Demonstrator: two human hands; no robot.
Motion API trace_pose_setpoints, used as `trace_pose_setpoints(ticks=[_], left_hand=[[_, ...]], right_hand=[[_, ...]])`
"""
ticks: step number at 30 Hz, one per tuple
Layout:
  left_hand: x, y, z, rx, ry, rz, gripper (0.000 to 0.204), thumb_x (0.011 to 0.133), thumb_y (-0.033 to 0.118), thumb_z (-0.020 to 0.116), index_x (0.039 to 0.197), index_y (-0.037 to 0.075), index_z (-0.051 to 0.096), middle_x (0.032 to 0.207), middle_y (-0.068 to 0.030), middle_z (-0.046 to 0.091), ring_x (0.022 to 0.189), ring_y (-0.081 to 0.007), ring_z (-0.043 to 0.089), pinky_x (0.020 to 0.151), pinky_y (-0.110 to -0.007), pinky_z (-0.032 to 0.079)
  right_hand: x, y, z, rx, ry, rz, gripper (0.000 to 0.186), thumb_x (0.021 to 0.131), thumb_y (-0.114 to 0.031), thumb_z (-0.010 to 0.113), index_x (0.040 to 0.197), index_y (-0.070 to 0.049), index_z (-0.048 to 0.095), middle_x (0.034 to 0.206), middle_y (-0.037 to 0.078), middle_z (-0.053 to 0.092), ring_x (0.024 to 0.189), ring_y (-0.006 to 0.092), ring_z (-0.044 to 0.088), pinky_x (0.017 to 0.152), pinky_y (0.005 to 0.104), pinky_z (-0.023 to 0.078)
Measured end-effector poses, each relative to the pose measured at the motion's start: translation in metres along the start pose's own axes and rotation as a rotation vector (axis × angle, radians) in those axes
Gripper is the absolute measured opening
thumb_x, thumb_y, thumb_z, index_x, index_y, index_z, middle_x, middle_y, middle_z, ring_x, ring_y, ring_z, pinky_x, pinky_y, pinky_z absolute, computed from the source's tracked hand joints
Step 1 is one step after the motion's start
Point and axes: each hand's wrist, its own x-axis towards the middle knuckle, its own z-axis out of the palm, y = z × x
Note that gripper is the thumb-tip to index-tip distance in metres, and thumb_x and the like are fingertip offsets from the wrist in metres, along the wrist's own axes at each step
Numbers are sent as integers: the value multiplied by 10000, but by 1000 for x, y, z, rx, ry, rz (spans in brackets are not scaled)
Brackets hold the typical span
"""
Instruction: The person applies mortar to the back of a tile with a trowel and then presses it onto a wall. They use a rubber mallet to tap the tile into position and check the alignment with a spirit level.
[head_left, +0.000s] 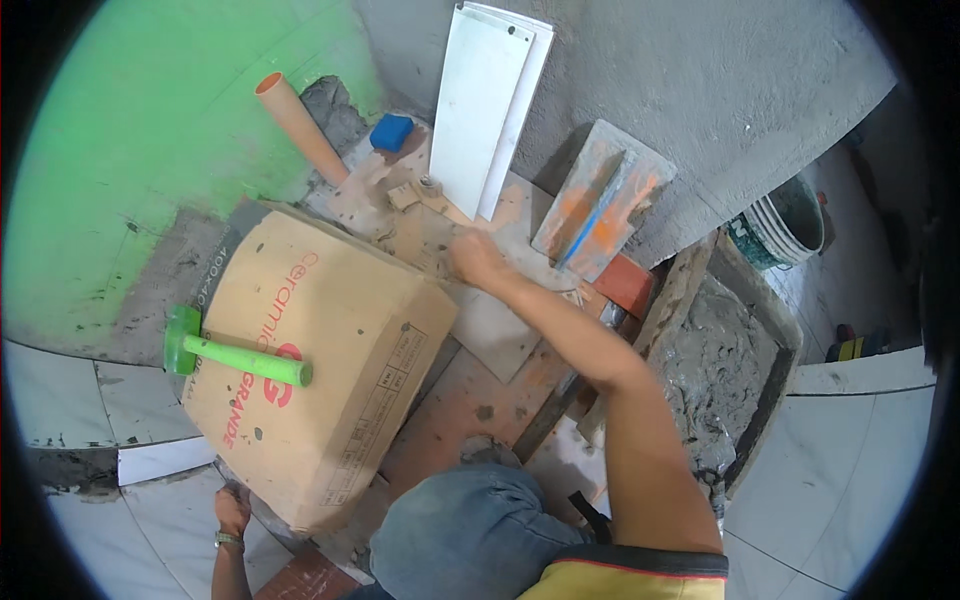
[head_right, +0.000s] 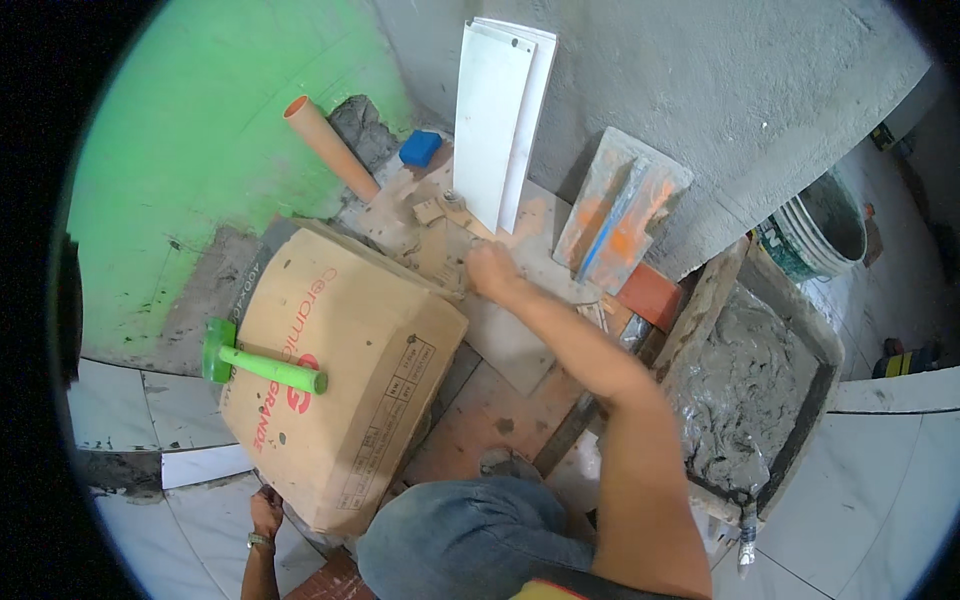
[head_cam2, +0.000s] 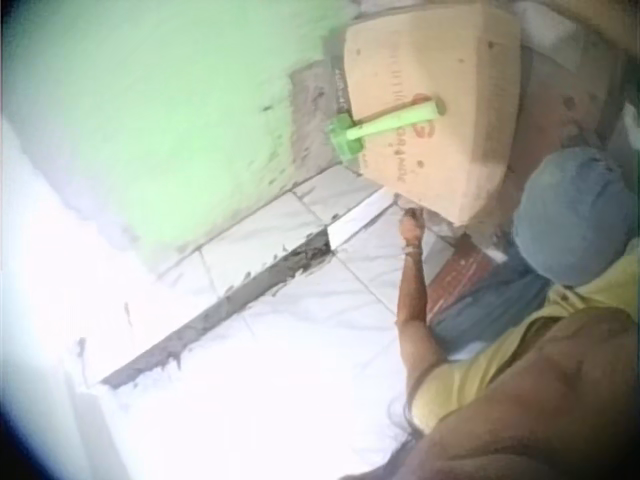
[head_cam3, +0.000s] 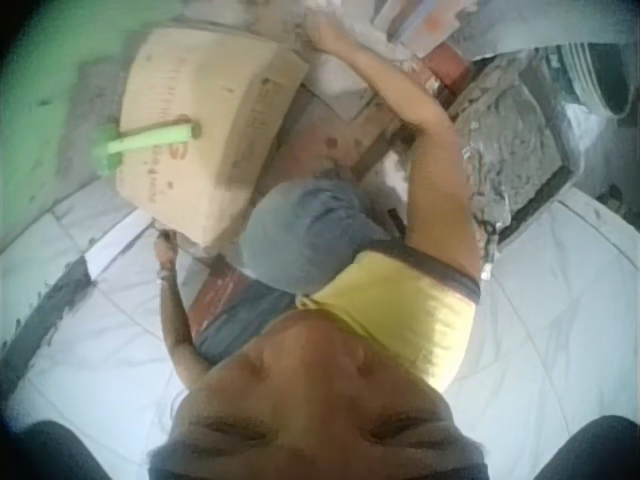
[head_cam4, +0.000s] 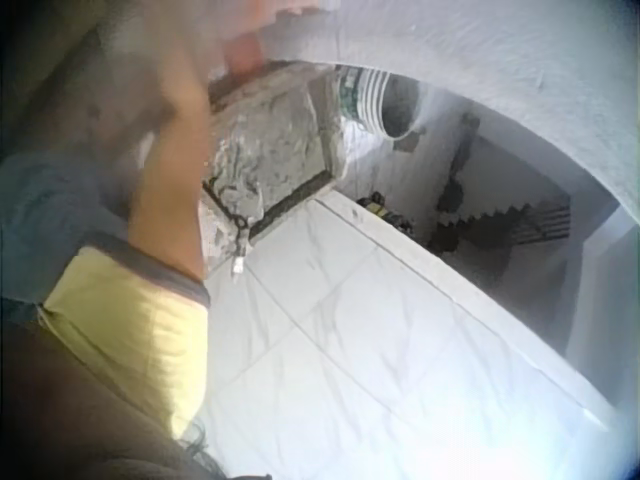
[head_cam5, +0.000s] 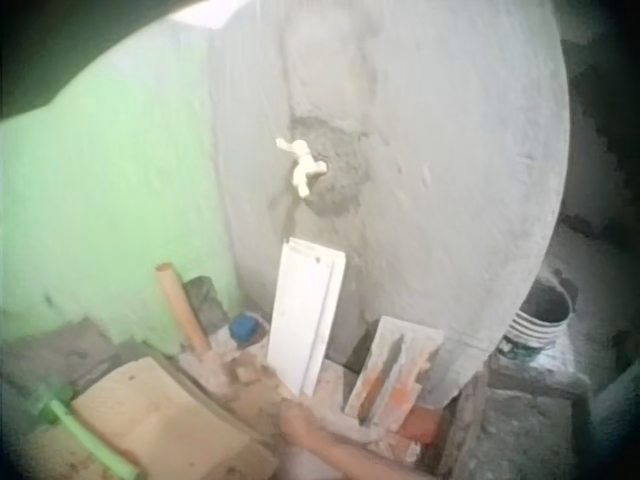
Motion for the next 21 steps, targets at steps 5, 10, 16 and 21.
trace_pose_setpoints(ticks=[5, 10, 16, 21], left_hand=[[26, 41, -10, -132, -5, 53, 166, 827, 83, 746, 973, 34, 685, 703, -175, 684, 635, -306, 692, 627, -381, 539], [-18, 24, -19, -179, -78, -152, 152, 838, 85, 727, 981, 33, 713, 797, -183, 719, 682, -280, 703, 663, -373, 549], [-39, -13, 2, -267, -146, -162, 109, 862, 101, 704, 936, 24, 725, 837, -176, 741, 741, -281, 727, 704, -366, 562], [-4, 3, -5, -239, -120, -105, 108, 874, 109, 701, 906, 11, 735, 823, -153, 750, 741, -273, 732, 688, -360, 561]], right_hand=[[30, 18, 60, -27, 58, 35, 266, 880, -181, 637, 1056, 9, 700, 1143, 257, 646, 1114, 417, 622, 930, 523, 500], [46, 29, 15, 459, 32, 104, 170, 847, -154, 706, 947, -23, 744, 841, 220, 719, 815, 346, 704, 755, 463, 553], [40, 42, -67, 774, -37, 325, 160, 925, -162, 687, 990, -20, 721, 796, 138, 699, 746, 215, 645, 730, 395, 524], [26, 57, -77, 614, 70, 294, 201, 976, -188, 636, 1030, -5, 701, 817, 117, 702, 779, 211, 647, 763, 387, 513]])
